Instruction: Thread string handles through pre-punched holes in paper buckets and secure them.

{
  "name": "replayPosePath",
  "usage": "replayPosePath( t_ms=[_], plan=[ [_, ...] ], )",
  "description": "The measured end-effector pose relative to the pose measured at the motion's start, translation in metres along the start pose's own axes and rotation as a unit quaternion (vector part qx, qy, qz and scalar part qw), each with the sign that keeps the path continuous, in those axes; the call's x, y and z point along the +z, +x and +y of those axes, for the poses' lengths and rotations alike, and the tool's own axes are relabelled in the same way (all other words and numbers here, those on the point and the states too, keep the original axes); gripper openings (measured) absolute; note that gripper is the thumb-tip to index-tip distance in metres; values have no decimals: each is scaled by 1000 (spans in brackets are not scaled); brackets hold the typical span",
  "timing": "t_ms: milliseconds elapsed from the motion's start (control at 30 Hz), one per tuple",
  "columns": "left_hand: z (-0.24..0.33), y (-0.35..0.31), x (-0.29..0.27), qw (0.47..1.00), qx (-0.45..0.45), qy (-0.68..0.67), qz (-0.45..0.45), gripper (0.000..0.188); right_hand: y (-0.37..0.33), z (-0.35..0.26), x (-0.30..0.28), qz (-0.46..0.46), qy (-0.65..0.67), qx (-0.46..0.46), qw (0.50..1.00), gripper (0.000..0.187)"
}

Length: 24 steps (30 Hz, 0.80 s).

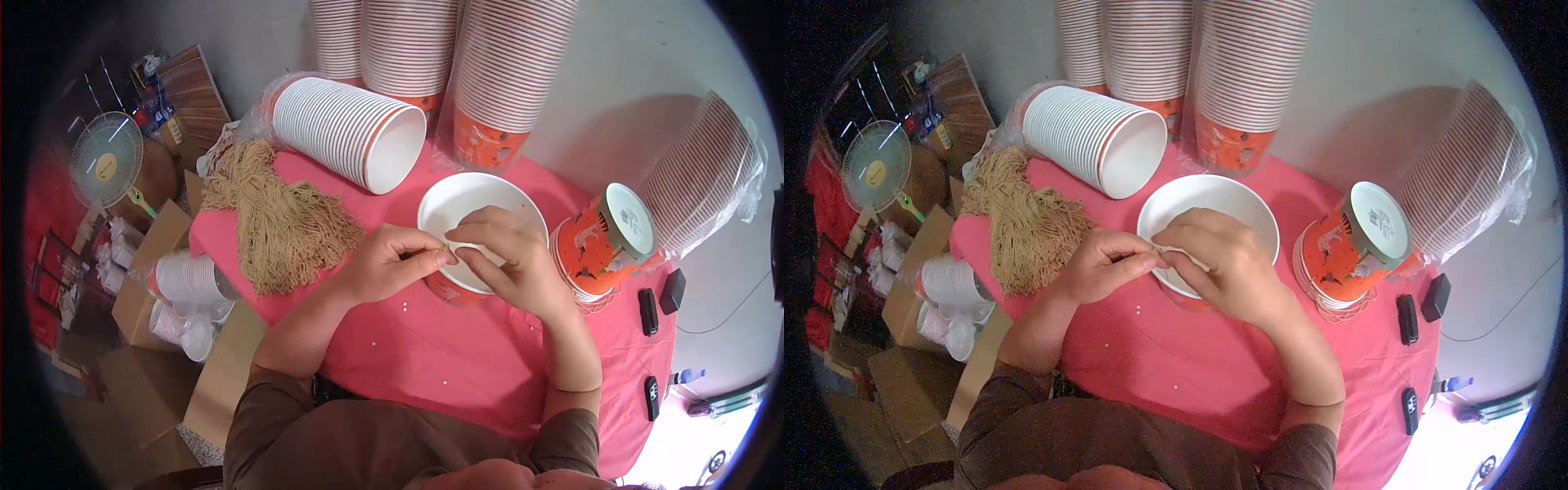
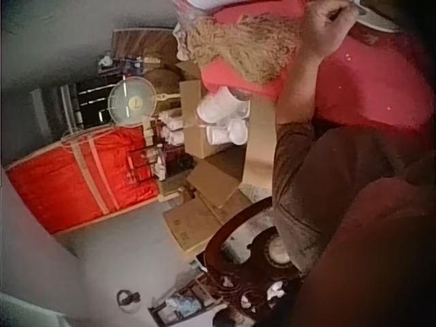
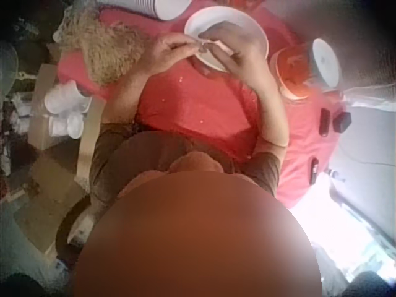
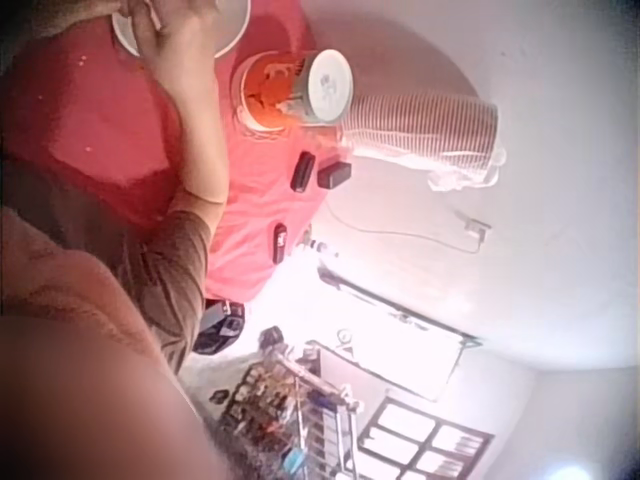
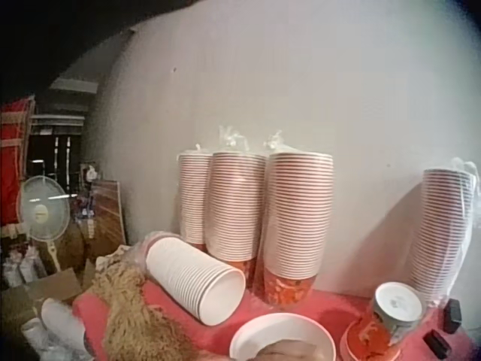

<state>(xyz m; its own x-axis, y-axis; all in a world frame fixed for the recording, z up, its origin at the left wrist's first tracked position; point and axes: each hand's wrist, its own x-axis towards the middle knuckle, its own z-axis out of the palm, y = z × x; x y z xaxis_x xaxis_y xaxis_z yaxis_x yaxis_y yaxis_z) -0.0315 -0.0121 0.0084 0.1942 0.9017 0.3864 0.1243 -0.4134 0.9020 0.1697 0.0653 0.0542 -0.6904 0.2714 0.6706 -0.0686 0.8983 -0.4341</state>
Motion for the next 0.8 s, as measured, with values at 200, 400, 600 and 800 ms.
replayPosePath(
  t_ms=[200, 400, 600, 800],
  plan=[
    [4, 0, 0, 1000, -7, 18, -3, 17, -1, 5, 5, -3, -84, -58, 995, 18],
    [-4, 0, 1, 1000, -20, 9, -2, 15, 2, 0, 3, -18, -103, -58, 993, 12],
    [-5, 1, 1, 998, -24, -53, 33, 15, -2, 7, -8, 46, -120, -15, 992, 11],
    [-7, 1, 1, 995, -54, -63, 64, 13, -3, 2, -17, 15, -81, 22, 996, 10]
  ],
)
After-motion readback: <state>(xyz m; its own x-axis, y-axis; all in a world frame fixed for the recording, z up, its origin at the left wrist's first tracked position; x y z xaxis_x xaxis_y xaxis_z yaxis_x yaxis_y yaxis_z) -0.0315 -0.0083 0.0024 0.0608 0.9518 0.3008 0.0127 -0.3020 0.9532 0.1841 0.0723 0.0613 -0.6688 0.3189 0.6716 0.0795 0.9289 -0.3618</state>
